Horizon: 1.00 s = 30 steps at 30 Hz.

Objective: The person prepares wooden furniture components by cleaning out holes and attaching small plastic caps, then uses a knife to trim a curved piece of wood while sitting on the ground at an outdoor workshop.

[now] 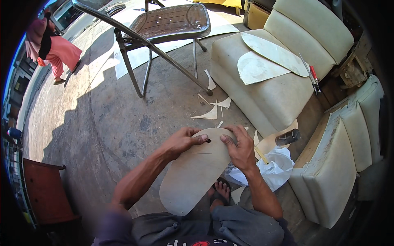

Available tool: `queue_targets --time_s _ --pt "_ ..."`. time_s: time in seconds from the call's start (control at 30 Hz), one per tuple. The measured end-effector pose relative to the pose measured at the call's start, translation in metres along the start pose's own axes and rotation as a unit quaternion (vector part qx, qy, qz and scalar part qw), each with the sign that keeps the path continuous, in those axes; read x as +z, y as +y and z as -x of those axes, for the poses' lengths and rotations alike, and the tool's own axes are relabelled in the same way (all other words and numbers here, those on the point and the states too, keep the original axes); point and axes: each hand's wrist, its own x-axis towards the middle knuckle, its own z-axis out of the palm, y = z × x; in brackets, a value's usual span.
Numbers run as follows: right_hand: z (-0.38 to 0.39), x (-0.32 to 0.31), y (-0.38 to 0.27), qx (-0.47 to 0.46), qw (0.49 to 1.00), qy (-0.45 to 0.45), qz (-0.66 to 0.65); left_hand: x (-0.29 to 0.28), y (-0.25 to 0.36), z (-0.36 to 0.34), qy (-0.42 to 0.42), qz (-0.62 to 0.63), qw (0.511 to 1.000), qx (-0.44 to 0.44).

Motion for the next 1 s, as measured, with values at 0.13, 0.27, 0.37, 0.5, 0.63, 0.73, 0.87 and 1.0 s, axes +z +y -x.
queue_targets --time_s 0.13,0.27,0.37,0.5,0.63,0.73,0.87,1.0 --pt "0.002 -0.005 0.004 0.019 1.0 0.005 -0.005 0.006 0.004 0.0 0.058 -0.107 0.992 0.02" --pt "0.003 -0.004 0.004 0.012 1.0 0.007 -0.004 0.008 0.005 0.004 0.064 -0.116 0.991 0.025" --pt "0.004 -0.004 0.006 0.01 1.0 0.011 0.002 0.012 0.008 0.007 0.072 -0.122 0.989 0.031" --pt "0.003 -0.005 -0.001 0.012 1.0 0.008 0.006 0.012 0.003 0.005 0.064 -0.14 0.986 0.069" --pt "0.003 -0.005 -0.003 0.003 1.0 0.004 0.008 0.014 0.008 0.005 0.02 -0.086 0.995 0.043" --pt "0.003 -0.005 -0.003 0.01 1.0 -0.003 0.007 0.015 0.008 0.005 0.043 -0.064 0.997 0.012" --pt "0.0 -0.004 -0.001 0.002 1.0 -0.01 0.004 0.009 0.003 0.004 0.027 -0.033 0.999 0.002" --pt "-0.001 -0.006 0.002 0.028 0.999 -0.024 -0.006 0.011 0.006 0.001 0.003 -0.035 0.999 0.003"
